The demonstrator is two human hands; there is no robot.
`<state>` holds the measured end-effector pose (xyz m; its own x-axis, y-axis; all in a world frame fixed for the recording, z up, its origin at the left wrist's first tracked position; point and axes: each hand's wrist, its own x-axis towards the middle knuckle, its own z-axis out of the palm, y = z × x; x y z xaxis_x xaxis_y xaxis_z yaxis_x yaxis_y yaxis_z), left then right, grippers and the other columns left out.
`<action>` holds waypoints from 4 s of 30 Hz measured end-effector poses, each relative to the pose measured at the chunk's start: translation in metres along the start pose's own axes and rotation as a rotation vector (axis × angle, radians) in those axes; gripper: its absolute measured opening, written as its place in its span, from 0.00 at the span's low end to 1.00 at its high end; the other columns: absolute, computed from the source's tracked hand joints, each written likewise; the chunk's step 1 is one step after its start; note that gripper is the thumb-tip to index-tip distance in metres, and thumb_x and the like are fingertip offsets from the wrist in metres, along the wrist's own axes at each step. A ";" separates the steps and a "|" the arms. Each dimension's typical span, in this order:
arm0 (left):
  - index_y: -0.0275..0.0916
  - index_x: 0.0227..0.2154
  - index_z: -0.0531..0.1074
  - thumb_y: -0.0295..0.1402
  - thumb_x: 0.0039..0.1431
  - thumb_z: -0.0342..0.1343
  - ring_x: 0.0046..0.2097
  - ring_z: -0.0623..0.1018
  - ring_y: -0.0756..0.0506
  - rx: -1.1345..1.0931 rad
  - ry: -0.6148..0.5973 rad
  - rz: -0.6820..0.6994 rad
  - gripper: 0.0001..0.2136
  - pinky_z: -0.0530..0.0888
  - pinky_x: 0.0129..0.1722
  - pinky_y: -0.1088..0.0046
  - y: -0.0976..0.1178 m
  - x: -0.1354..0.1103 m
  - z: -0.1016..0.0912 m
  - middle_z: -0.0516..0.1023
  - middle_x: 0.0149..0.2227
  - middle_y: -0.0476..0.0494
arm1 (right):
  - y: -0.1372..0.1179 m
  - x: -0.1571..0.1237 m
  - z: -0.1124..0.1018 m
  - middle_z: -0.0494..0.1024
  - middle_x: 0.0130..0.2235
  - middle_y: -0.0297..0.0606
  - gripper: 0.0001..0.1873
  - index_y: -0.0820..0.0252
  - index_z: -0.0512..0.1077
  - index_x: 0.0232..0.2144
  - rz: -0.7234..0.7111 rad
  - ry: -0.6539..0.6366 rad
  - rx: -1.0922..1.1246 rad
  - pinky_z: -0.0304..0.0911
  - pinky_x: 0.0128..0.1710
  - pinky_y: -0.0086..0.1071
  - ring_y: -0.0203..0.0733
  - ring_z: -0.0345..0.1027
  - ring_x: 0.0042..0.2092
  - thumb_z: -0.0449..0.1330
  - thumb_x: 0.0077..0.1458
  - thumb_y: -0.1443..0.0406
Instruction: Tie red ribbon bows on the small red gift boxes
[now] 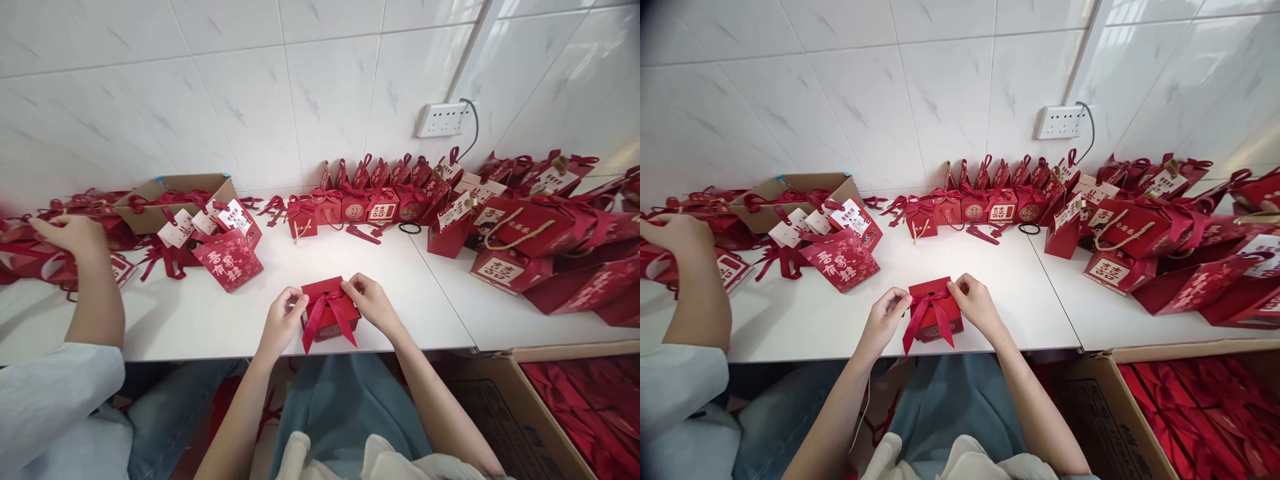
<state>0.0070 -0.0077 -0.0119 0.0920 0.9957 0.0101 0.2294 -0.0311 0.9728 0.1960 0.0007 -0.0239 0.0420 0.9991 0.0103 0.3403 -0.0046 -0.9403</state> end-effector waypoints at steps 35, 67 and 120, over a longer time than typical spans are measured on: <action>0.38 0.27 0.68 0.35 0.51 0.55 0.33 0.71 0.49 -0.067 -0.075 0.053 0.06 0.68 0.35 0.74 -0.004 0.012 0.006 0.70 0.28 0.49 | 0.020 -0.053 0.009 0.78 0.35 0.42 0.10 0.61 0.70 0.38 -1.081 0.097 -0.201 0.67 0.45 0.42 0.42 0.72 0.43 0.56 0.54 0.75; 0.40 0.18 0.56 0.43 0.56 0.48 0.23 0.60 0.51 0.121 -0.041 0.017 0.17 0.59 0.25 0.75 0.003 0.007 0.008 0.56 0.18 0.54 | 0.000 -0.018 -0.005 0.64 0.20 0.31 0.21 0.56 0.58 0.20 -0.016 0.100 -0.178 0.53 0.25 0.30 0.37 0.57 0.23 0.48 0.57 0.49; 0.39 0.32 0.68 0.37 0.55 0.52 0.31 0.74 0.49 0.029 0.023 0.119 0.07 0.71 0.33 0.73 0.018 0.007 0.060 0.72 0.27 0.49 | 0.009 -0.084 -0.075 0.53 0.60 0.50 0.49 0.50 0.39 0.63 -0.622 0.290 -0.358 0.61 0.54 0.50 0.51 0.49 0.62 0.64 0.48 0.68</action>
<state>0.0702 -0.0070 -0.0081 0.0984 0.9865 0.1307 0.2458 -0.1513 0.9574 0.2662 -0.0867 -0.0076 -0.0286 0.7716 0.6355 0.6628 0.4905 -0.5658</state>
